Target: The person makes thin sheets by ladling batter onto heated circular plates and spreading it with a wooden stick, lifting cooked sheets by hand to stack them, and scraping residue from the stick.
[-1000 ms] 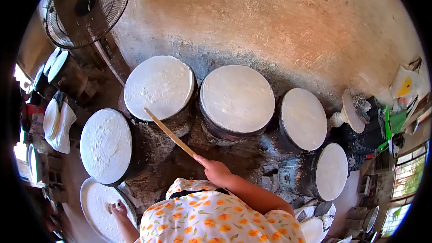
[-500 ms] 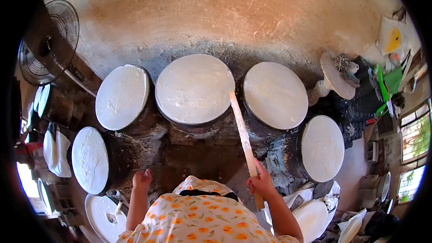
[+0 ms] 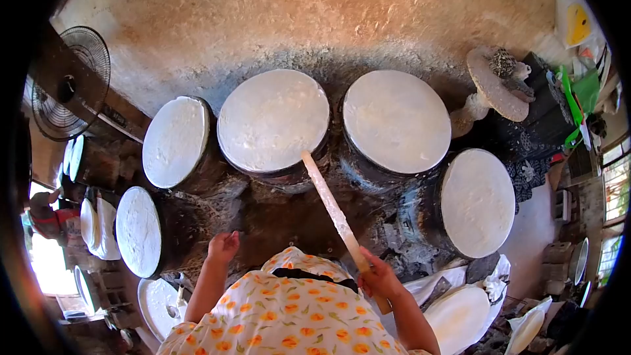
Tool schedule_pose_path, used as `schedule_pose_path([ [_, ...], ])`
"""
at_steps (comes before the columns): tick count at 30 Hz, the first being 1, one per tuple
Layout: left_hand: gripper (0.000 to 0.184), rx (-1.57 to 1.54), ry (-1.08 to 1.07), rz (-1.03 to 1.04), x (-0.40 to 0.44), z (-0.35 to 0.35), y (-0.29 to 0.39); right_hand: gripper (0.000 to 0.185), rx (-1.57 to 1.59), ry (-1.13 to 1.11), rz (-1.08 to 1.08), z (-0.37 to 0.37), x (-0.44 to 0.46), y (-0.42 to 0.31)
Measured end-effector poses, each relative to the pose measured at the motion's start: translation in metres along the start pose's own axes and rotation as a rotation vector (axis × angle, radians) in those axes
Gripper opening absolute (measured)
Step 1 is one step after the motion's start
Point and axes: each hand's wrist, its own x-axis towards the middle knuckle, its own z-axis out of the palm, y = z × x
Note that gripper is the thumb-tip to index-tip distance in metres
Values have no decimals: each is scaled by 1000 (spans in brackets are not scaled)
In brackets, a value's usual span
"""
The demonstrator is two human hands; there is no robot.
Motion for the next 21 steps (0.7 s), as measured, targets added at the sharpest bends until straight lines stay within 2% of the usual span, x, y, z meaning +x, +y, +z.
schedule_pose_path([
  [2,3,32,-21,-7,-4,1,8,69,-23,6,-2,4,-4,-7],
  [4,5,141,-165,185,-18,21,12,70,-54,11,-8,9,-1,-13],
  [6,11,257,-304,291,-24,52,28,71,20,93,-23,15,-3,-8],
  [8,16,337,-381,429,6,76,44,71,17,105,-17,24,-2,-9],
  [10,18,373,-330,544,11,120,59,71,13,120,-11,33,-1,-10],
  [13,16,354,-357,594,49,167,83,73,33,184,-41,50,0,-9],
  [15,19,605,-329,978,107,188,98,72,-33,262,-83,59,-3,-7],
  [17,33,1021,-97,1214,88,223,112,71,-62,281,-109,66,-7,-5],
  [18,42,1268,-14,1134,77,241,123,71,-61,321,-96,70,-9,-3],
  [19,42,1264,-25,1135,85,252,128,70,-59,363,-83,74,-12,-2],
  [21,40,1355,40,1317,112,271,131,69,-73,409,-116,85,-15,0],
])
